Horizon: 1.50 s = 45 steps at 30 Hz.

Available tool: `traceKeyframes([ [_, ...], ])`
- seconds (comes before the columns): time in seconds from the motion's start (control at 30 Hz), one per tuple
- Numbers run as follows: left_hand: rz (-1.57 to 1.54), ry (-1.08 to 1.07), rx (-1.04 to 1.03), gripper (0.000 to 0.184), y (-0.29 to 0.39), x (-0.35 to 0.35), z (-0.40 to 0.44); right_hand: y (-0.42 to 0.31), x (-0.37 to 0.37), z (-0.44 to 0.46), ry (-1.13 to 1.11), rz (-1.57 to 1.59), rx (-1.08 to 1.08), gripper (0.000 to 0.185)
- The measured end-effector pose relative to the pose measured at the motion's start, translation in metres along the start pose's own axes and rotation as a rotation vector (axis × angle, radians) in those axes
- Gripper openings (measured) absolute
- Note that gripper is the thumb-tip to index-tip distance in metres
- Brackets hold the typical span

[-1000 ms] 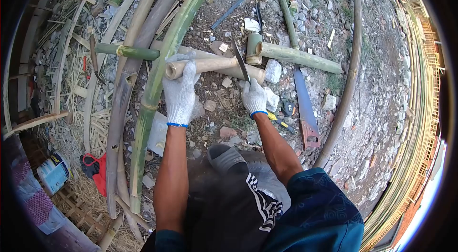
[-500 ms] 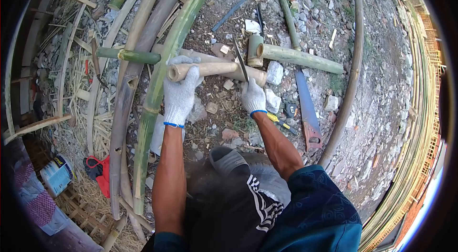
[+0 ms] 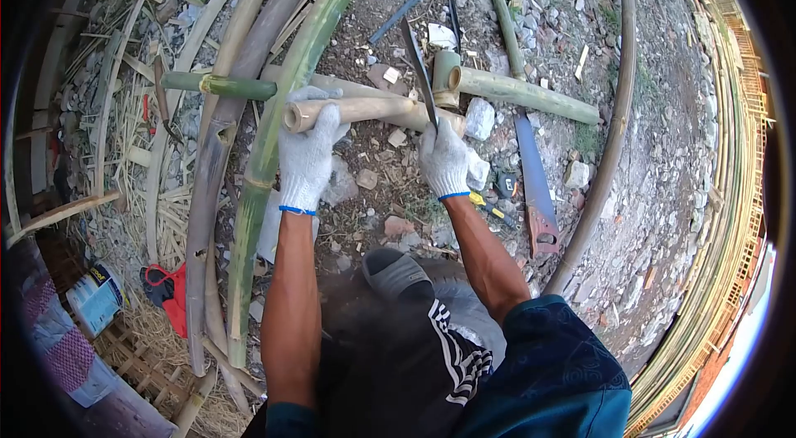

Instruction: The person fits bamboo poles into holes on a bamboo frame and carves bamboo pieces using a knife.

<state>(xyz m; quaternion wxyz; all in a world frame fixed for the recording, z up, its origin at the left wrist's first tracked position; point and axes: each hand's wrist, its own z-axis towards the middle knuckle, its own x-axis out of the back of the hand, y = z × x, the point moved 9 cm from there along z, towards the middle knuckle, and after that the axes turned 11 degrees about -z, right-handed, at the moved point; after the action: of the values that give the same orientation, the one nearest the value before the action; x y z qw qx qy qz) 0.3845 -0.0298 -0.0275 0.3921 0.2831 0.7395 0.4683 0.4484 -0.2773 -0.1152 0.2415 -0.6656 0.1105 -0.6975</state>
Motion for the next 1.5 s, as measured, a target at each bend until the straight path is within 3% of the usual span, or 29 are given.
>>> traceKeyframes([
  [0.07, 0.012, 0.011, 0.017, 0.034, -0.001, 0.004, -0.001, -0.021, 0.035, 0.004, 0.195, 0.193, 0.028, 0.020],
  [0.13, -0.007, 0.021, 0.026, 0.035, 0.003, 0.000, -0.002, -0.006, 0.004, -0.007, 0.142, 0.222, -0.023, 0.018],
  [0.2, -0.022, 0.025, -0.017, 0.035, 0.001, 0.000, 0.002, 0.023, -0.056, -0.012, -0.128, -0.059, -0.034, 0.021],
  [0.27, 0.006, 0.007, -0.038, 0.036, -0.003, -0.002, 0.005, 0.019, -0.047, -0.004, -0.168, -0.106, -0.027, 0.021],
  [0.3, -0.091, 0.075, 0.012, 0.036, -0.004, -0.001, 0.001, 0.009, -0.030, -0.005, -0.134, -0.095, -0.027, 0.020],
  [0.4, 0.112, -0.027, -0.011, 0.033, -0.002, -0.002, 0.007, -0.024, 0.033, 0.005, 0.091, 0.141, 0.000, 0.017],
  [0.47, 0.113, -0.014, -0.012, 0.033, -0.004, -0.002, 0.005, -0.018, 0.032, -0.005, 0.188, 0.232, -0.008, 0.018],
  [0.53, 0.145, -0.041, -0.024, 0.033, -0.007, -0.006, 0.011, 0.026, -0.053, -0.015, -0.220, -0.144, -0.043, 0.021],
  [0.57, 0.277, -0.092, -0.093, 0.032, 0.002, -0.015, 0.010, 0.035, -0.060, -0.015, -0.255, -0.149, -0.074, 0.024],
  [0.6, 0.488, -0.110, -0.275, 0.032, 0.016, -0.023, 0.009, 0.030, -0.052, -0.011, -0.247, -0.171, -0.077, 0.025],
  [0.7, 0.152, -0.062, -0.062, 0.030, 0.010, -0.024, 0.006, -0.004, 0.000, -0.003, -0.134, -0.100, -0.087, 0.021],
  [0.8, 0.257, -0.022, -0.054, 0.030, 0.013, -0.022, 0.004, -0.025, 0.040, -0.004, 0.166, 0.186, -0.003, 0.019],
  [0.83, 0.238, -0.051, -0.081, 0.030, 0.008, -0.020, 0.007, -0.013, 0.021, -0.012, 0.163, 0.162, 0.010, 0.019],
  [0.87, 0.270, -0.072, -0.102, 0.030, 0.006, -0.023, 0.004, 0.011, -0.027, -0.015, -0.085, -0.064, -0.055, 0.019],
  [0.93, 0.327, -0.108, -0.192, 0.030, 0.012, -0.031, 0.007, 0.028, -0.048, -0.013, -0.216, -0.165, -0.129, 0.020],
  [1.07, 0.182, -0.047, -0.102, 0.025, 0.015, -0.030, 0.003, -0.009, 0.007, -0.008, -0.065, -0.010, -0.079, 0.018],
  [1.13, 0.202, -0.031, -0.096, 0.024, 0.010, -0.024, 0.001, -0.012, 0.020, -0.010, 0.077, 0.224, -0.056, 0.018],
  [1.2, 0.229, -0.034, -0.119, 0.024, 0.010, -0.026, 0.005, 0.035, -0.053, -0.026, -0.248, -0.212, -0.132, 0.021],
  [1.23, 0.280, -0.053, -0.159, 0.025, 0.014, -0.030, 0.005, 0.029, -0.038, -0.024, -0.214, -0.261, -0.072, 0.025],
  [1.27, 0.338, -0.069, -0.218, 0.028, 0.019, -0.032, 0.004, 0.047, -0.049, -0.025, -0.226, -0.182, -0.161, 0.027],
  [1.33, 0.238, -0.017, -0.131, 0.029, 0.016, -0.025, 0.004, 0.029, -0.031, -0.025, -0.210, -0.148, -0.134, 0.024],
  [1.5, 0.076, 0.058, 0.002, 0.031, -0.009, -0.006, 0.000, -0.015, 0.022, -0.018, 0.130, 0.156, -0.069, 0.013],
])
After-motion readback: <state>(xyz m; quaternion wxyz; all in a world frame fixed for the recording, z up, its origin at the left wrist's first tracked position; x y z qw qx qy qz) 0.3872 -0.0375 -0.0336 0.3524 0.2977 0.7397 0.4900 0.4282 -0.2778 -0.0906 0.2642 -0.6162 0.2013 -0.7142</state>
